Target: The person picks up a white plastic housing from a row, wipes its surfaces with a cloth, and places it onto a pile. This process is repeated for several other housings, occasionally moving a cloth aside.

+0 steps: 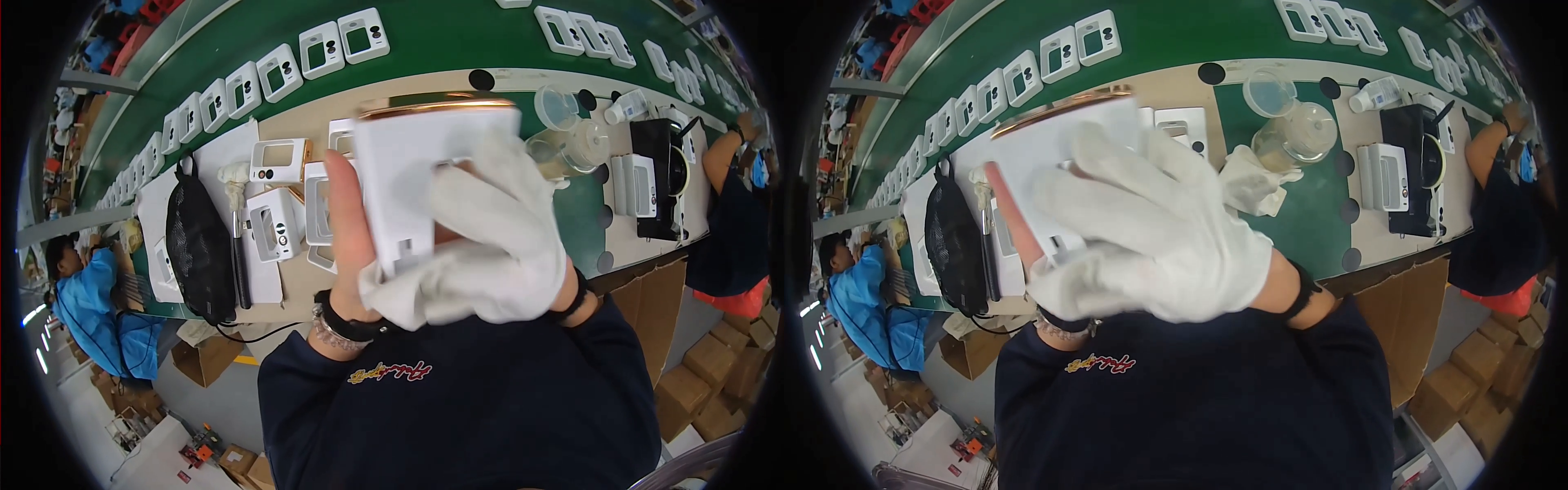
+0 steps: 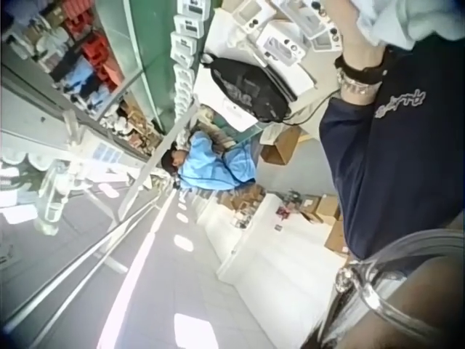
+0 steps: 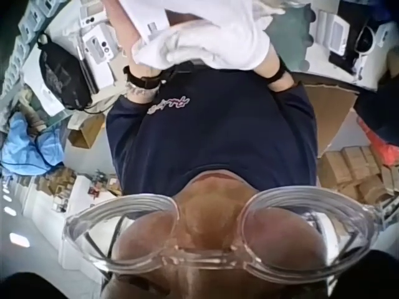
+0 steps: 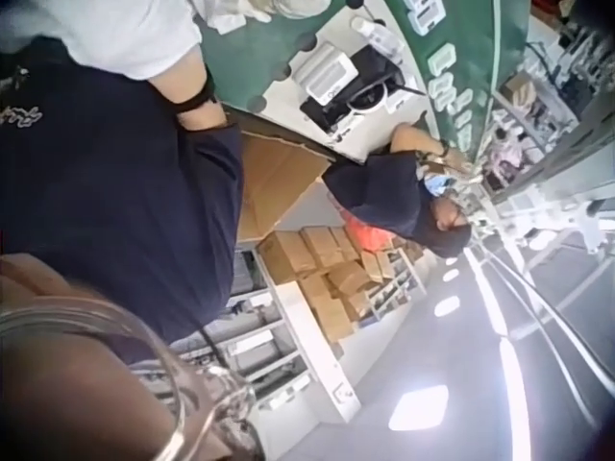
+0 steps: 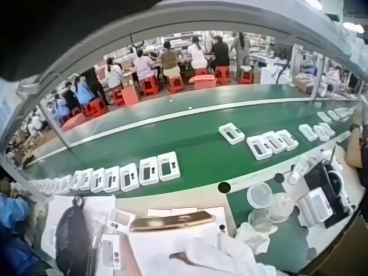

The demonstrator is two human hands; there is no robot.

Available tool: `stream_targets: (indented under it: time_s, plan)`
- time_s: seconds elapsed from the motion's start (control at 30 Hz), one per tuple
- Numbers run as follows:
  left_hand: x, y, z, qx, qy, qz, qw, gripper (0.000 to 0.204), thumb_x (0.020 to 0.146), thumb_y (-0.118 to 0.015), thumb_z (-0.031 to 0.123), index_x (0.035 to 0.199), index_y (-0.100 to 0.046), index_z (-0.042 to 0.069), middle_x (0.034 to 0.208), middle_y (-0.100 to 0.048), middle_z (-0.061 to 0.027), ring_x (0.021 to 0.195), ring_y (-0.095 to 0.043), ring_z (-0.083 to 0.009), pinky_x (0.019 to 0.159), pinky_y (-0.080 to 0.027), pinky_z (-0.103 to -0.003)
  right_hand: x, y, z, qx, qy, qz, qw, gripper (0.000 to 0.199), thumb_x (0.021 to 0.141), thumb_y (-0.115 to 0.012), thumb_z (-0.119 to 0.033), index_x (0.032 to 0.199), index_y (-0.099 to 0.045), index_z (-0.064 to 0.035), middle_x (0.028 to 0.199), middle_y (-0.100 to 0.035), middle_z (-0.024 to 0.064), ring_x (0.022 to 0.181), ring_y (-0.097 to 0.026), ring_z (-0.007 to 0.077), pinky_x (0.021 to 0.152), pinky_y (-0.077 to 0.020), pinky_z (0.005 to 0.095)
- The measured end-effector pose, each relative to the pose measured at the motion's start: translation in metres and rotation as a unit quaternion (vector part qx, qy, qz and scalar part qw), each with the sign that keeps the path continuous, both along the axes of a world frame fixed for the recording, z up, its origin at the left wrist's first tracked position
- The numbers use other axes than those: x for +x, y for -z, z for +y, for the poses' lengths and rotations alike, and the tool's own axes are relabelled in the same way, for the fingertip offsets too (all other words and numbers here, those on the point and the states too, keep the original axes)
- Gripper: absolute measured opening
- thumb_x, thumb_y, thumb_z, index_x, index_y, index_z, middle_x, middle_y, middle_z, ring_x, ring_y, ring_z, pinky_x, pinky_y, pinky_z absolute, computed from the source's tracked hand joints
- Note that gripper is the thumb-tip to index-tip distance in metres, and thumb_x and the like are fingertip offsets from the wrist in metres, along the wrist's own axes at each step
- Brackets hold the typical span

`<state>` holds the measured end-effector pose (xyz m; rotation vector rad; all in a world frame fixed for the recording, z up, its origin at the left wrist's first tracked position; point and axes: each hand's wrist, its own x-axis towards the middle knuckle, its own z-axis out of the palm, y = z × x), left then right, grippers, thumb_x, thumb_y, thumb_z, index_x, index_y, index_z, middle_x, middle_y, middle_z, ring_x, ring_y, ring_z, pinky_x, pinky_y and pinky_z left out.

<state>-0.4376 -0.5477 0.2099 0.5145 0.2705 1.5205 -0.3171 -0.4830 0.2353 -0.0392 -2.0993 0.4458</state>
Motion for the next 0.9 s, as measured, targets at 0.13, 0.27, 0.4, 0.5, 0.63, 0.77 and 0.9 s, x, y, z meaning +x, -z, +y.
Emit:
stream_targets:
  time_s: [0.13, 0.27, 0.4, 0.5, 0.63, 0.77, 0.9]
  plan:
    - [-0.014, -0.018, 0.004, -0.020, -0.035, 0.016, 0.999, 0.065, 0.081, -0.042, 0.045, 0.131, -0.019, 0.010, 0.117, -0.041, -0.0152, 0.092, -0.050, -0.0288, 0.080, -0.044, -0.043, 0.045, -0.005, 0.015, -0.211, -0.159, 0.000, 0.964, 0.018, 0.057, -0.065, -0.018, 0.072, -0.058, -0.0094, 0.070, -0.058, 0.0070, 0.057, -0.054, 0.0194, 0.047, -0.0369, 0.0242]
    - [-0.033, -0.043, 0.058, -0.090, -0.040, 0.394, 0.914, 0.059, 0.080, -0.043, 0.048, 0.120, -0.034, 0.005, 0.106, -0.047, -0.0107, 0.087, -0.053, -0.0217, 0.075, -0.045, -0.037, 0.090, -0.011, 0.029, -0.470, -0.363, -0.013, 0.805, 0.020, 0.051, -0.066, -0.014, 0.069, -0.057, -0.0086, 0.064, -0.059, 0.0044, 0.042, -0.050, 0.0165, 0.039, -0.0316, 0.0185]
    - [-0.061, 0.016, 0.169, -0.113, -0.045, 0.734, 0.668, 0.071, 0.071, -0.049, 0.056, 0.105, -0.039, -0.005, 0.086, -0.055, -0.0163, 0.068, -0.059, -0.0209, 0.057, -0.049, -0.032, 0.099, -0.048, 0.003, -0.100, -0.151, -0.195, 0.964, 0.019, 0.049, -0.066, -0.017, 0.065, -0.056, -0.0121, 0.057, -0.053, -0.0029, 0.041, -0.044, 0.0136, 0.042, -0.0342, 0.0215]
    - [-0.054, 0.054, 0.233, -0.167, -0.016, 0.829, 0.533, 0.077, 0.069, -0.049, 0.059, 0.106, -0.038, -0.009, 0.081, -0.057, -0.0188, 0.056, -0.059, -0.0236, 0.046, -0.048, -0.030, 0.101, -0.053, -0.013, -0.103, -0.076, -0.188, 0.974, 0.020, 0.049, -0.065, -0.017, 0.066, -0.057, -0.0123, 0.059, -0.053, -0.0027, 0.042, -0.044, 0.0140, 0.042, -0.0344, 0.0228]
    - [-0.046, 0.056, 0.257, -0.217, -0.056, 0.834, 0.504, 0.082, 0.069, -0.051, 0.059, 0.108, -0.035, -0.012, 0.081, -0.058, -0.0219, 0.058, -0.060, -0.0274, 0.049, -0.049, -0.034, 0.131, -0.069, -0.015, -0.093, 0.048, -0.208, 0.973, 0.020, 0.049, -0.063, -0.017, 0.068, -0.057, -0.0125, 0.063, -0.052, -0.0024, 0.044, -0.044, 0.0145, 0.043, -0.0346, 0.0246]
    - [-0.127, 0.066, 0.266, -0.061, -0.178, 0.951, 0.246, 0.053, 0.074, -0.049, 0.044, 0.107, -0.045, 0.002, 0.099, -0.052, -0.0239, 0.090, -0.052, -0.0394, 0.075, -0.040, -0.051, 0.133, -0.074, -0.023, -0.078, 0.133, -0.203, 0.967, 0.021, 0.050, -0.061, -0.017, 0.070, -0.058, -0.0128, 0.067, -0.052, -0.0021, 0.045, -0.044, 0.0151, 0.044, -0.0349, 0.0263]
    - [-0.153, 0.087, 0.239, -0.135, -0.078, 0.984, 0.089, 0.039, 0.076, -0.048, 0.037, 0.100, -0.051, 0.008, 0.102, -0.050, -0.0235, 0.090, -0.049, -0.0423, 0.075, -0.037, -0.053, 0.112, -0.072, -0.011, -0.048, 0.161, -0.189, 0.967, 0.022, 0.050, -0.060, -0.018, 0.072, -0.059, -0.0131, 0.070, -0.052, -0.0018, 0.047, -0.044, 0.0156, 0.045, -0.0352, 0.0281]
